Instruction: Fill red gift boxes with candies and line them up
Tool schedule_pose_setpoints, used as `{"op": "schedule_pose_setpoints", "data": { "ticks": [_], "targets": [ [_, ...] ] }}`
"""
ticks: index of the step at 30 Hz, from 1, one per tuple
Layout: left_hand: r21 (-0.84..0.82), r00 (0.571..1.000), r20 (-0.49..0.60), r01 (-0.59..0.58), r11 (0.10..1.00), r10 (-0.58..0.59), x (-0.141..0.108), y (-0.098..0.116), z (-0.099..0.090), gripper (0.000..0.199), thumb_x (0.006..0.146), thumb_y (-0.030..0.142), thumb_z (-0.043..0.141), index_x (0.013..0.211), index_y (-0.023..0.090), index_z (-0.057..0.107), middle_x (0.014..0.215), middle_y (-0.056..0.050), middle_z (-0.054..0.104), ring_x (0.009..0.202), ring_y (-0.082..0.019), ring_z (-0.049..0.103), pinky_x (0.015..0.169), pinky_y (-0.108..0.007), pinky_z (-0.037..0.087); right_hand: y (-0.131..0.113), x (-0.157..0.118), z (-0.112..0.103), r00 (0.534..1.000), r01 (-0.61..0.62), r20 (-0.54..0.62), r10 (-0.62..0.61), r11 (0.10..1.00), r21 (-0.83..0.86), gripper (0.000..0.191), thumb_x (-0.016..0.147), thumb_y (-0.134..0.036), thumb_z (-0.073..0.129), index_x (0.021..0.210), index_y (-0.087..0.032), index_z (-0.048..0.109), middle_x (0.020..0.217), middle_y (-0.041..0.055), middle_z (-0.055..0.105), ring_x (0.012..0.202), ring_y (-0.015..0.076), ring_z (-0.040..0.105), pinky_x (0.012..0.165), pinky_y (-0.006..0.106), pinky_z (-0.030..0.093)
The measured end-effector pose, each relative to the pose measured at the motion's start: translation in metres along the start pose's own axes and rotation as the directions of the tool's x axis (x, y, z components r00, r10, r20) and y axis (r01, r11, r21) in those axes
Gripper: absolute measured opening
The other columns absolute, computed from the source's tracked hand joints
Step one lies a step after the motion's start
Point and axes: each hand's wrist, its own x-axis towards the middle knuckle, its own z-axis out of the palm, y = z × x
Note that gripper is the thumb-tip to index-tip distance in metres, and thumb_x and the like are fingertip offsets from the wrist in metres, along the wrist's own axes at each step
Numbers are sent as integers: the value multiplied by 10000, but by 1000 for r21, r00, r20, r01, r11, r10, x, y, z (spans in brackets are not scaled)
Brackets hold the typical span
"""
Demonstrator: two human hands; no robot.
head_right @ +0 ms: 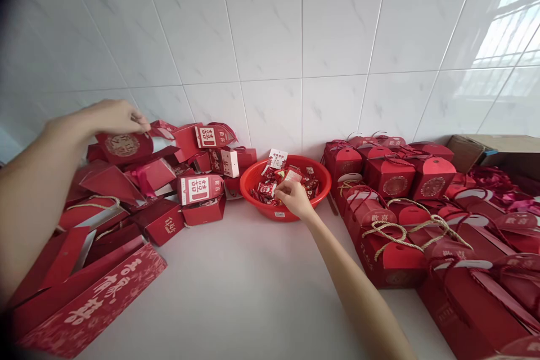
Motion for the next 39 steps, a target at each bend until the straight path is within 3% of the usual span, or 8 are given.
{"op": "schedule_pose_setpoints", "data": {
  "ticks": [2, 6, 10, 14, 22, 26, 30, 39],
  "targets": [
    [-63, 989, 128, -70, 996, 78, -7, 21, -15, 600, 704, 637, 670, 785, 46, 734, 828, 1, 741, 878, -182, 626, 941, -403, 450, -4, 0, 1, 1000, -11, -5, 11, 999, 52, 212, 676, -379, 724, 694, -185, 639, 641, 24, 678, 570, 148, 594, 589, 284, 509],
    [-354, 912, 120, -330, 875, 392, -35, 83, -22, 462, 724, 511, 657, 789, 59, 731, 891, -6, 750, 948, -206, 665, 938, -409, 456, -23, -2, -1, 998, -28, -42, 39, 969, 245, 363, 697, -531, 736, 754, -187, 634, 753, 35, 699, 576, 124, 588, 606, 271, 521],
    [-594, 765, 77, -479, 646, 639, -81, 141, 4, 178, 710, 344, 659, 653, 181, 702, 795, -7, 717, 763, -173, 668, 767, -320, 531, -55, -14, -20, 996, 53, -88, -29, 957, 287, 450, 783, -638, 659, 904, -205, 649, 850, 50, 702, 675, 157, 620, 614, 266, 514],
    [-657, 715, -92, -567, 498, 693, -133, 173, 36, 139, 723, 195, 595, 640, 222, 702, 850, 14, 704, 769, -159, 656, 735, -276, 537, -92, -39, -50, 991, 128, -25, -129, 992, -16, 457, 886, -633, 568, 973, -202, 693, 866, 46, 701, 758, 177, 625, 624, 250, 492],
    [-738, 653, -290, -618, 271, 700, -182, 174, 57, 245, 828, 66, 596, 723, 251, 717, 822, 13, 658, 722, -106, 638, 647, -201, 523, -116, -61, -83, 967, 178, 225, -119, 949, -262, 386, 916, -538, 593, 986, -189, 743, 977, 69, 726, 885, 208, 660, 722, 271, 529],
    [-817, 675, -188, -511, 269, 713, -180, 167, 67, 193, 853, 133, 630, 761, 259, 744, 824, 1, 677, 738, -124, 660, 672, -210, 556, -116, -59, -84, 881, 220, 461, -108, 955, -198, 387, 875, -494, 656, 1112, -202, 743, 1068, 68, 729, 991, 217, 670, 841, 306, 544],
    [-874, 675, -58, -390, 290, 735, -178, 161, 84, 187, 858, 156, 630, 756, 245, 760, 862, -20, 687, 757, -135, 677, 699, -224, 577, -109, -55, -79, 770, 93, 635, 57, 975, -201, 540, 693, -438, 828, 1176, -217, 732, 1016, 54, 750, 919, 209, 699, 768, 269, 551],
    [-911, 630, 63, -281, 302, 774, -167, 160, 110, 167, 814, 135, 672, 686, 203, 755, 888, -31, 674, 793, -138, 687, 728, -222, 565, -84, -43, -54, 780, 180, 606, 156, 872, -456, 263, 676, -347, 815, 899, -216, 767, 782, 8, 710, 658, 145, 597, 586, 233, 423]
  ]
}}
